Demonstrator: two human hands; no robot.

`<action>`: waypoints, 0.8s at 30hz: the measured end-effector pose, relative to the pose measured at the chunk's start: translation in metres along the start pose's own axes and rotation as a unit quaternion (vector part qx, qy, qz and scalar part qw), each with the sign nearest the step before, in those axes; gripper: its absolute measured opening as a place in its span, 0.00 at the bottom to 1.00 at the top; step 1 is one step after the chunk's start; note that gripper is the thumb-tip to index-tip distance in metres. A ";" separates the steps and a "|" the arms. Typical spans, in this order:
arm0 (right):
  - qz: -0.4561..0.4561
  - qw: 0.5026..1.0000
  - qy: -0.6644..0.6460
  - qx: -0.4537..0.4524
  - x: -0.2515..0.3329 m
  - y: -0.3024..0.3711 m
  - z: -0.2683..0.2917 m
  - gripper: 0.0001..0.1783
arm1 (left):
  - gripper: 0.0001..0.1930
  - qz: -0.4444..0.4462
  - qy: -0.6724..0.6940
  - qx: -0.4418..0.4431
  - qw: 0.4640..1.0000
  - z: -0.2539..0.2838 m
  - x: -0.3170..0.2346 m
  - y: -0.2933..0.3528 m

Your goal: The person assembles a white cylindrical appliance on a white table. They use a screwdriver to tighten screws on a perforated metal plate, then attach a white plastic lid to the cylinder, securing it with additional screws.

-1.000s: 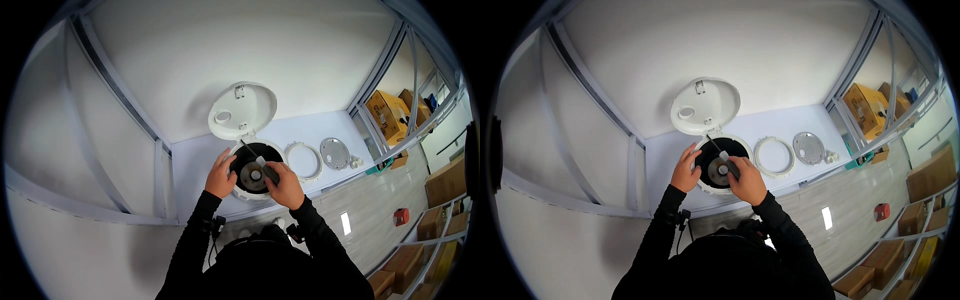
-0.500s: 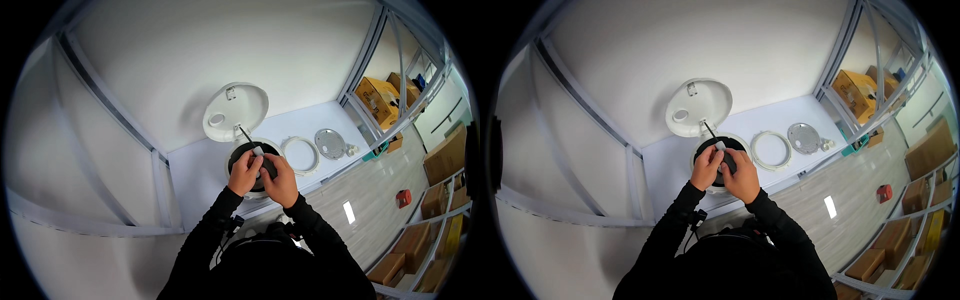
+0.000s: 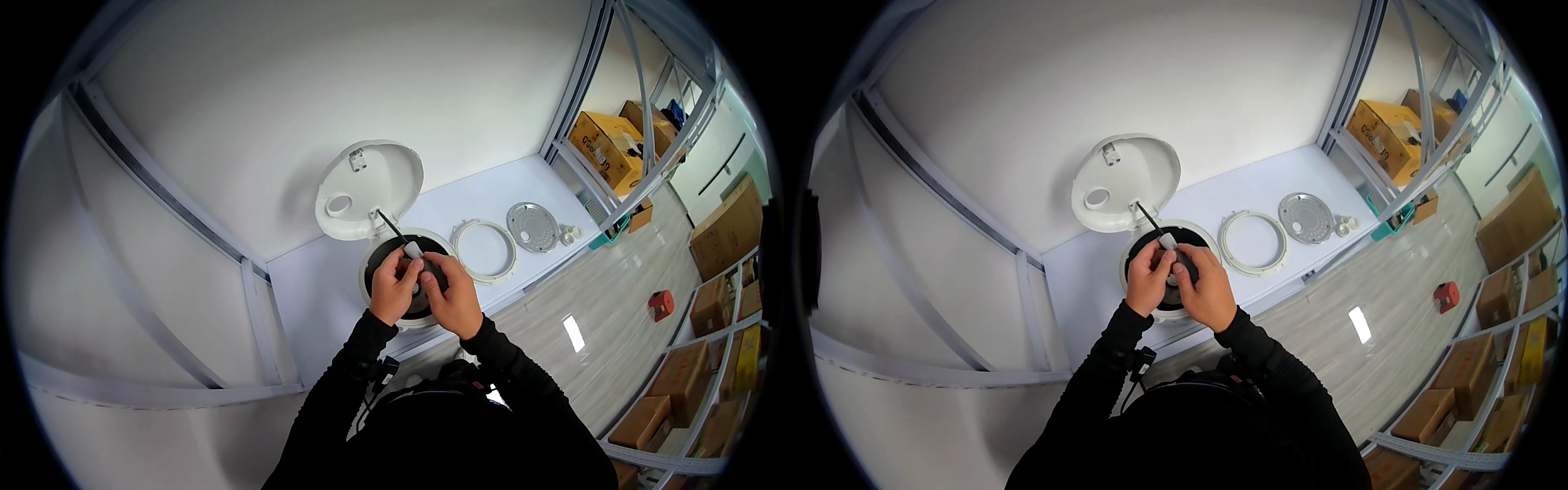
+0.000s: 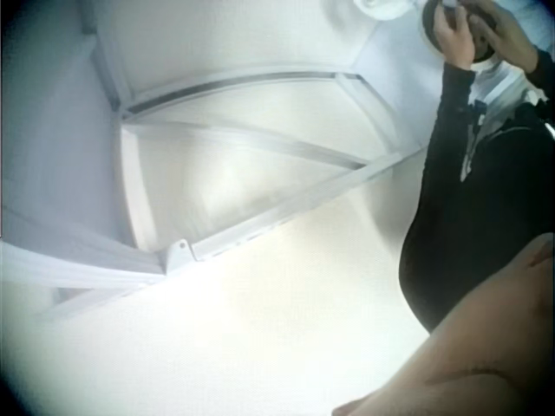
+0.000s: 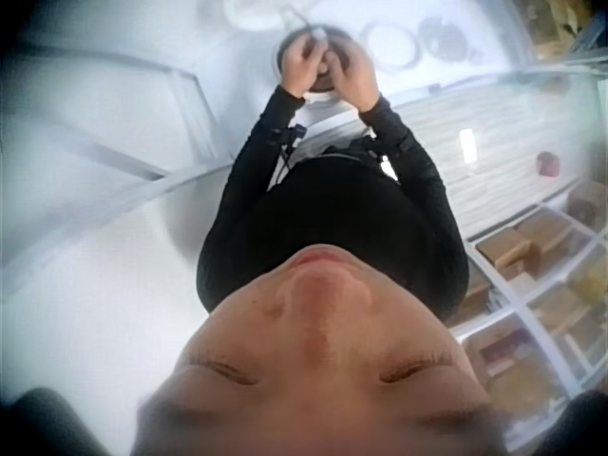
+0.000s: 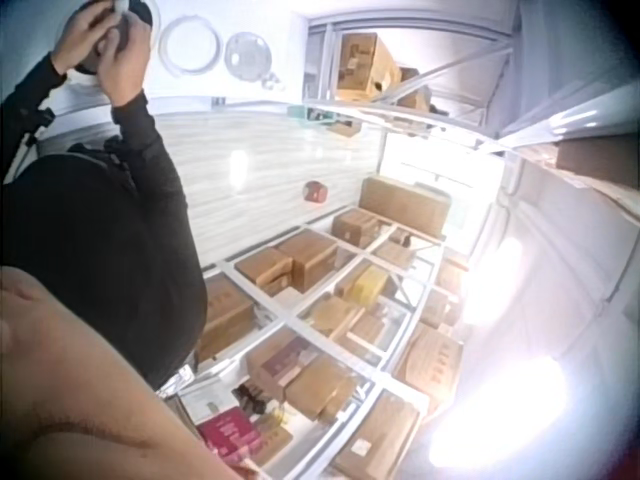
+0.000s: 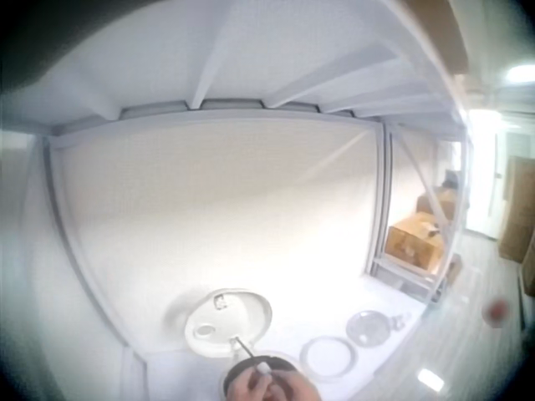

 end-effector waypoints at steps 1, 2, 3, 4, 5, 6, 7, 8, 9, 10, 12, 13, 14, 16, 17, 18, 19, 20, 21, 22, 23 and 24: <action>0.005 1.000 -0.002 -0.001 -0.001 0.000 0.000 0.19 | 0.22 0.002 -0.004 0.001 1.000 0.000 0.000 0.000; 0.009 1.000 -0.005 -0.002 -0.001 0.000 -0.001 0.18 | 0.22 -0.001 -0.008 -0.001 1.000 0.001 0.000 0.000; 0.008 1.000 -0.006 -0.003 -0.002 0.000 -0.001 0.18 | 0.22 -0.003 -0.013 -0.004 1.000 0.001 0.000 0.000; 0.006 1.000 -0.007 -0.004 -0.002 -0.001 -0.002 0.19 | 0.22 -0.006 -0.018 -0.007 1.000 0.002 0.001 0.000; 0.003 1.000 -0.008 -0.005 -0.003 -0.001 -0.003 0.19 | 0.21 -0.004 -0.023 -0.006 1.000 0.003 0.002 0.000; -0.012 1.000 -0.020 -0.007 -0.007 -0.001 -0.002 0.19 | 0.21 -0.002 -0.028 -0.003 1.000 0.002 0.000 0.000; -0.027 0.999 -0.032 -0.009 -0.012 -0.001 -0.002 0.19 | 0.20 0.000 -0.032 -0.001 0.999 0.002 0.000 0.000; -0.043 0.998 -0.044 -0.012 -0.018 -0.001 -0.002 0.19 | 0.20 0.001 -0.027 0.000 1.000 0.002 0.002 0.000; -0.085 0.993 -0.079 -0.018 -0.029 0.001 -0.003 0.19 | 0.21 0.002 -0.023 0.001 1.000 0.001 0.005 -0.001; -0.126 0.985 -0.114 -0.025 -0.041 0.002 -0.003 0.19 | 0.21 0.002 -0.018 0.001 1.000 0.001 0.008 -0.001; -0.227 0.956 -0.186 -0.032 -0.055 0.006 -0.004 0.19 | 0.24 -0.003 -0.024 0.000 1.000 0.001 0.009 0.000; -0.285 0.932 -0.222 -0.033 -0.055 0.006 -0.003 0.19 | 0.25 -0.005 -0.027 0.000 1.000 0.000 0.008 0.000; -0.342 0.903 -0.258 -0.034 -0.058 0.009 -0.005 0.20 | 0.24 0.002 -0.008 0.003 1.000 -0.001 0.008 0.000; -0.225 0.964 -0.140 -0.010 -0.050 0.001 -0.001 0.19 | 0.22 0.013 0.028 0.008 0.999 -0.002 0.008 0.001; -0.164 0.983 -0.079 0.002 -0.043 -0.001 0.000 0.19 | 0.22 0.009 0.026 0.009 1.000 -0.002 0.008 0.001; -0.104 0.994 -0.022 0.008 -0.030 -0.003 -0.001 0.20 | 0.22 0.006 0.023 0.007 1.000 -0.001 0.010 0.000; -0.044 0.998 0.036 0.014 -0.012 -0.003 -0.004 0.20 | 0.22 0.003 0.021 0.005 1.000 -0.001 0.011 0.000; 0.017 0.995 0.094 0.020 0.003 -0.003 -0.008 0.21 | 0.20 0.021 0.047 0.002 0.999 0.000 0.016 0.000; 0.038 0.993 0.108 0.019 0.009 -0.001 -0.010 0.23 | 0.18 0.039 0.072 0.000 0.997 0.001 0.019 0.000; 0.059 0.991 0.122 0.018 0.014 0.000 -0.012 0.24 | 0.17 0.056 0.098 -0.003 0.994 0.002 0.021 0.000; 0.080 0.987 0.137 0.017 0.018 0.001 -0.013 0.26 | 0.15 0.059 0.091 -0.004 0.994 0.003 0.022 0.000; 0.090 0.986 0.138 0.014 0.018 0.002 -0.013 0.26 | 0.14 0.061 0.085 -0.005 0.994 0.003 0.021 0.000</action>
Point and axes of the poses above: each hand's wrist, its own y-axis away from the middle knuckle, its own z-axis out of the back of the hand, x = y × z, the point moved 8 cm from there along -y, towards the middle knuckle, and after that the axes turned 15 degrees about -y, right-handed, at the moved point
